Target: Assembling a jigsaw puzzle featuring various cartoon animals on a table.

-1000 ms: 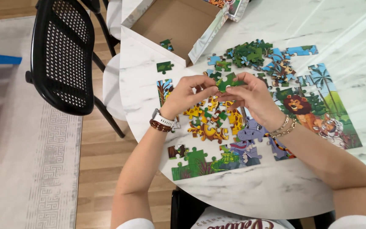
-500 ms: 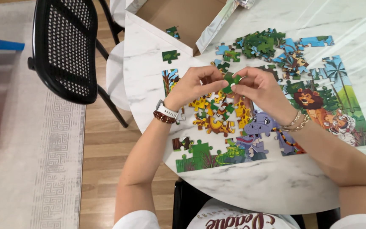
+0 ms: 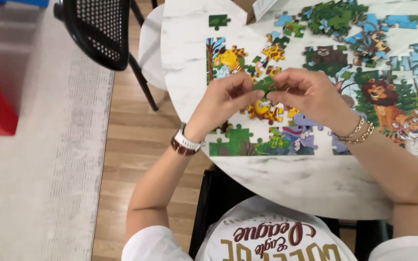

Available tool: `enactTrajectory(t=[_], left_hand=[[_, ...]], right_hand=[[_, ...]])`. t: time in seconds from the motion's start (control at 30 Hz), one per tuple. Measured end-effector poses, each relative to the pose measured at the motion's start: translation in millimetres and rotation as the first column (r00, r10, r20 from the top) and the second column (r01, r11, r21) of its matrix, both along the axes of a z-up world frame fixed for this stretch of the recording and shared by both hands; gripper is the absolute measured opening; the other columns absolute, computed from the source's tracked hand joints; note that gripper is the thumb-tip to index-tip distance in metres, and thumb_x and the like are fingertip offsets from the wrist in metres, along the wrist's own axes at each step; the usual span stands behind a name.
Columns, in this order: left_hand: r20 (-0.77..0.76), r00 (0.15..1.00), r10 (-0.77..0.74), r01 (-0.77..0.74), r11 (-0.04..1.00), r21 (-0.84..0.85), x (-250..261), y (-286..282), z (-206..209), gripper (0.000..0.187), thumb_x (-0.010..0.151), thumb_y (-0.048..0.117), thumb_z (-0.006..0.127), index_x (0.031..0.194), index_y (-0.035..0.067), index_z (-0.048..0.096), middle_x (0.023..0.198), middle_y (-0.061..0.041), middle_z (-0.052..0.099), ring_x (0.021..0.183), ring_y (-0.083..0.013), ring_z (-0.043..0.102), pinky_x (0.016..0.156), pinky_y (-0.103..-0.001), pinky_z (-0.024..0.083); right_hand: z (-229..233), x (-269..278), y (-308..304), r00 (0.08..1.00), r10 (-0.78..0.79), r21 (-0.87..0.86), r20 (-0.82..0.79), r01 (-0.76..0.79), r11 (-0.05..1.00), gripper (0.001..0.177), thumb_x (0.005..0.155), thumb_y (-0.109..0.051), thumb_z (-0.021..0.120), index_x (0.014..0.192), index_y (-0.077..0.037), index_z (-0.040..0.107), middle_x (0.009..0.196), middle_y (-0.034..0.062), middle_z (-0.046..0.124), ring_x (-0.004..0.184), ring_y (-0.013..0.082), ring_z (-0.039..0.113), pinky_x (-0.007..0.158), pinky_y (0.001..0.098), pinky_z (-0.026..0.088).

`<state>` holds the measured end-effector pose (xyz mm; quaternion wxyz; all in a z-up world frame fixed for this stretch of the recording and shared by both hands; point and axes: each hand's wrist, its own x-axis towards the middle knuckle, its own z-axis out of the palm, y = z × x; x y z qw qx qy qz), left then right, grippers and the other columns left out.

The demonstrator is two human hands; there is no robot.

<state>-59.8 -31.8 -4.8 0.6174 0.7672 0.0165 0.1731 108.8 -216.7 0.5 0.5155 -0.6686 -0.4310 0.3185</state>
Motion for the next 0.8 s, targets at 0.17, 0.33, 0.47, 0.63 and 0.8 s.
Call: enactTrajectory(t=[0.17, 0.33, 0.47, 0.63, 0.8], left_hand=[[0.072, 0.974, 0.214, -0.225, 0.938, 0.265, -53.5, -22.9, -4.1, 0.014, 0.097, 0.019, 0.076, 0.098, 0.006, 0.071, 0.080, -0.002, 0.071, 0.064, -0.0102, 0.064, 0.059, -0.027, 0.052], [0.136, 0.846, 0.515, -0.509, 0.706, 0.492, -83.8, -53.5, -32.7, 0.020, 0.096, 0.014, 0.075, 0.113, 0.006, 0.069, 0.097, -0.009, 0.072, 0.090, -0.0248, 0.066, 0.081, -0.038, 0.052], [0.220, 0.809, 0.546, -0.557, 0.589, 0.586, -89.4, -78.3, -50.3, 0.053, 0.093, 0.011, 0.072, 0.142, 0.003, 0.053, 0.124, -0.013, 0.068, 0.124, -0.0357, 0.057, 0.110, -0.046, 0.042], [0.211, 0.789, 0.577, -0.568, 0.554, 0.608, -88.7, -88.5, -67.0, 0.065, 0.093, 0.009, 0.069, 0.152, 0.002, 0.042, 0.129, -0.013, 0.065, 0.132, -0.0365, 0.054, 0.124, -0.056, 0.030], [0.171, 0.782, 0.600, -0.567, 0.568, 0.596, -92.2, -90.0, -72.9, 0.064, 0.094, 0.013, 0.071, 0.151, 0.003, 0.044, 0.125, -0.009, 0.066, 0.130, -0.0319, 0.056, 0.125, -0.058, 0.027]], right_hand=[[-2.2, -21.1, 7.0, 0.976, 0.124, -0.103, 0.180, -0.107, 0.989, 0.032, 0.092, -0.017, 0.073, 0.122, -0.005, 0.071, 0.096, 0.0024, 0.074, 0.075, 0.0044, 0.066, 0.064, 0.0215, 0.054], [-20.6, -28.0, 17.9, 0.942, 0.205, -0.234, 0.267, -0.143, 0.962, 0.033, 0.093, -0.020, 0.071, 0.124, -0.011, 0.072, 0.095, 0.0018, 0.076, 0.073, 0.0080, 0.067, 0.065, 0.0266, 0.054], [-21.9, -34.8, 24.5, 0.921, 0.218, -0.308, 0.325, -0.114, 0.944, 0.029, 0.091, -0.020, 0.072, 0.119, -0.013, 0.073, 0.090, 0.0011, 0.076, 0.075, 0.0093, 0.069, 0.068, 0.0286, 0.056], [-25.2, -35.0, 26.9, 0.919, 0.232, -0.298, 0.319, -0.135, 0.945, 0.025, 0.091, -0.019, 0.072, 0.116, -0.013, 0.074, 0.092, 0.0005, 0.077, 0.077, 0.0084, 0.070, 0.068, 0.0279, 0.057], [-27.1, -38.0, 26.7, 0.944, 0.236, -0.337, 0.228, -0.151, 0.929, 0.026, 0.090, -0.019, 0.071, 0.116, -0.014, 0.074, 0.092, 0.0015, 0.077, 0.075, 0.0106, 0.068, 0.065, 0.0291, 0.058]])
